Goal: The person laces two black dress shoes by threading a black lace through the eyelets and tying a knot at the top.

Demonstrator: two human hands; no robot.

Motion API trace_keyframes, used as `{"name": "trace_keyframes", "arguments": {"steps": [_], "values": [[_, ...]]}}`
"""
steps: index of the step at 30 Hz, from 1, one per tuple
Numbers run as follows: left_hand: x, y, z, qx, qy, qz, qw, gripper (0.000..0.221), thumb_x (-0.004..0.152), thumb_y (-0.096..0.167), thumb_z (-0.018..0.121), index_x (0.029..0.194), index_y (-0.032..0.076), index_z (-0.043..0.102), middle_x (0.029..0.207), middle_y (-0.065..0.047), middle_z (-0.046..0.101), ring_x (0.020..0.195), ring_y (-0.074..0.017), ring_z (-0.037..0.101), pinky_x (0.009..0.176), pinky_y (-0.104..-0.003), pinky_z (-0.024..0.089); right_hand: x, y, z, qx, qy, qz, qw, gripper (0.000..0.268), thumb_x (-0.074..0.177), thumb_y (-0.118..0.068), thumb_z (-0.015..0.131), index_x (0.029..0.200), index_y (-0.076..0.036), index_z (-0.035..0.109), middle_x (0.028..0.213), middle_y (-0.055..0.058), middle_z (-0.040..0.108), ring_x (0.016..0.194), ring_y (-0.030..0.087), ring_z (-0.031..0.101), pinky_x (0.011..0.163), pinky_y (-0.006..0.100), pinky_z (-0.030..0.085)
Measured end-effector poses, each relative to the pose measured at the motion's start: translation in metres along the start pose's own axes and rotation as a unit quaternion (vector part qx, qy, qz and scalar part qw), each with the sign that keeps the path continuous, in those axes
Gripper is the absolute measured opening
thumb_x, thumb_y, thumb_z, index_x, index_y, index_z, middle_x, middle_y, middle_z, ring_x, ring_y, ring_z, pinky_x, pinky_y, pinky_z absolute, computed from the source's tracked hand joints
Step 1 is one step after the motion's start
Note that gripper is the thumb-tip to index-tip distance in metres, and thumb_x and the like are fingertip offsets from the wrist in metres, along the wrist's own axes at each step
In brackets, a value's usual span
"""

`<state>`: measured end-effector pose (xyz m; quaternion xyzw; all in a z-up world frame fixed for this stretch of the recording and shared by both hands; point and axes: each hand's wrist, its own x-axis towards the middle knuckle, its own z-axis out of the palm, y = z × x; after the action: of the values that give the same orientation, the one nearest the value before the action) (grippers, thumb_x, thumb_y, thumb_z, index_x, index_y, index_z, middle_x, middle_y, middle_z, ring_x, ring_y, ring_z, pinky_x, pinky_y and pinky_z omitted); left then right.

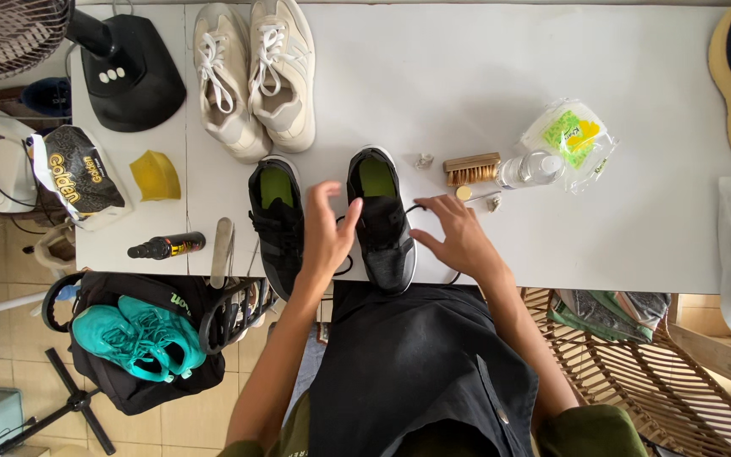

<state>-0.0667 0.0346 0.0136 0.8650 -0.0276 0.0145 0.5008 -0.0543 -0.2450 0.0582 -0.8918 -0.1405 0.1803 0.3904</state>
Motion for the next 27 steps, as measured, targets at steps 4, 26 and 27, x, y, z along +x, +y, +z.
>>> {"name": "trace_keyframes", "arguments": {"steps": [4,26,27], "values": [[-0.026,0.034,-0.035,0.042,-0.220,-0.162,0.961,0.051,0.112,0.047,0.073,0.121,-0.002,0.061,0.102,-0.018,0.064,0.103,-0.0423,0.074,0.090,-0.052,0.059,0.008,0.012,0.027,-0.040,-0.026,-0.043,0.998,0.030,0.109,-0.043,0.071,0.118,-0.014,0.072,0.121,0.008,0.069,0.120,0.037,0.068,0.104,0.053,0.051],[-0.020,0.322,-0.185,0.422,-0.367,0.035,0.828,0.024,0.100,-0.010,0.066,0.089,0.011,0.061,0.075,-0.007,0.066,0.060,-0.0232,0.067,0.058,-0.044,0.058,-0.052,-0.187,-0.148,-0.007,-0.006,-0.232,0.973,0.015,0.104,-0.015,0.074,0.114,-0.010,0.085,0.096,0.000,0.085,0.074,0.021,0.077,0.067,0.034,0.057],[-0.017,0.335,-0.191,0.460,-0.360,0.046,0.810,0.029,0.096,-0.011,0.062,0.085,0.015,0.058,0.073,-0.004,0.063,0.062,-0.0260,0.066,0.058,-0.048,0.055,-0.056,-0.197,-0.156,-0.036,0.046,-0.275,0.960,0.014,0.105,-0.010,0.074,0.115,-0.007,0.083,0.101,0.004,0.083,0.081,0.022,0.077,0.073,0.035,0.059]]}}
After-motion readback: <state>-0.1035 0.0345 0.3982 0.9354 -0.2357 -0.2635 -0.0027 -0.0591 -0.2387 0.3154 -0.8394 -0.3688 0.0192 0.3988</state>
